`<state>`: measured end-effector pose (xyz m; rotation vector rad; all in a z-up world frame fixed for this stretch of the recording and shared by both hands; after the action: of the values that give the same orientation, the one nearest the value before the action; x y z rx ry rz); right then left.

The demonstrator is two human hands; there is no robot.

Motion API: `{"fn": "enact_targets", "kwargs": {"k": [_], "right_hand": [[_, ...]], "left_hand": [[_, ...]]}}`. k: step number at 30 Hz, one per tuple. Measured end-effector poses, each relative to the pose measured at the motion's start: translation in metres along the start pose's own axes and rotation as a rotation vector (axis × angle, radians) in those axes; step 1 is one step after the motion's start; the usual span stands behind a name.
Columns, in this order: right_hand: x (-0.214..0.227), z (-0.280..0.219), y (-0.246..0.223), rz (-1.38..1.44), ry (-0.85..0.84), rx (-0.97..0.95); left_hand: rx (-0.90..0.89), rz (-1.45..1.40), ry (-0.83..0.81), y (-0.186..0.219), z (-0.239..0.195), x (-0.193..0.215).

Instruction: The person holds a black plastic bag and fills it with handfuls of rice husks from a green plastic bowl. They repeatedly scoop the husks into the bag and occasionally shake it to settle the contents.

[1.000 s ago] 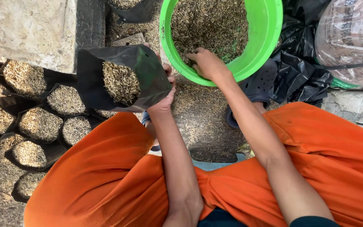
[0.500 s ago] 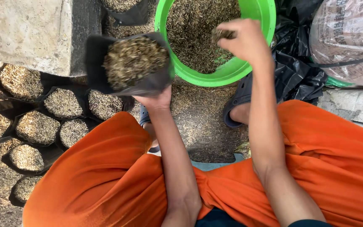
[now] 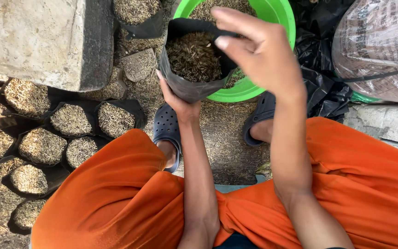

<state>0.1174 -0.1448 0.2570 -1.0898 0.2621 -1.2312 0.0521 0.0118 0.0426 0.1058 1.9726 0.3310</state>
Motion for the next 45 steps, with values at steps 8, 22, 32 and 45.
{"fn": "enact_targets", "kwargs": {"k": [8,22,32,45], "right_hand": [[0.034,-0.037,0.064,0.736,0.271,-0.383],[0.011,-0.063,0.116,-0.277,0.296,-0.310],[0.028,-0.037,0.015,-0.207,-0.210,-0.171],[0.038,-0.062,-0.106,0.825,-0.809,0.149]], "left_hand": [[-0.066,-0.042,-0.004,0.008,-0.006,0.007],[-0.082,-0.177,0.076,0.025,-0.009,0.039],[0.009,-0.298,0.045,0.013,0.013,0.057],[0.046,-0.333,0.082,0.018,-0.001,0.074]]}}
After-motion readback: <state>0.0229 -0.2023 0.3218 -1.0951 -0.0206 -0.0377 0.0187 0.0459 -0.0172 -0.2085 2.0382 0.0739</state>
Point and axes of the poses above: each hand's wrist, its own z-axis towards the middle knuckle, its own x-axis out of the back of the hand, y = z × x, the point moved 1 cm from there along z, towards the middle knuckle, and after that the axes turned 12 degrees about x, right-handed, at the moved point
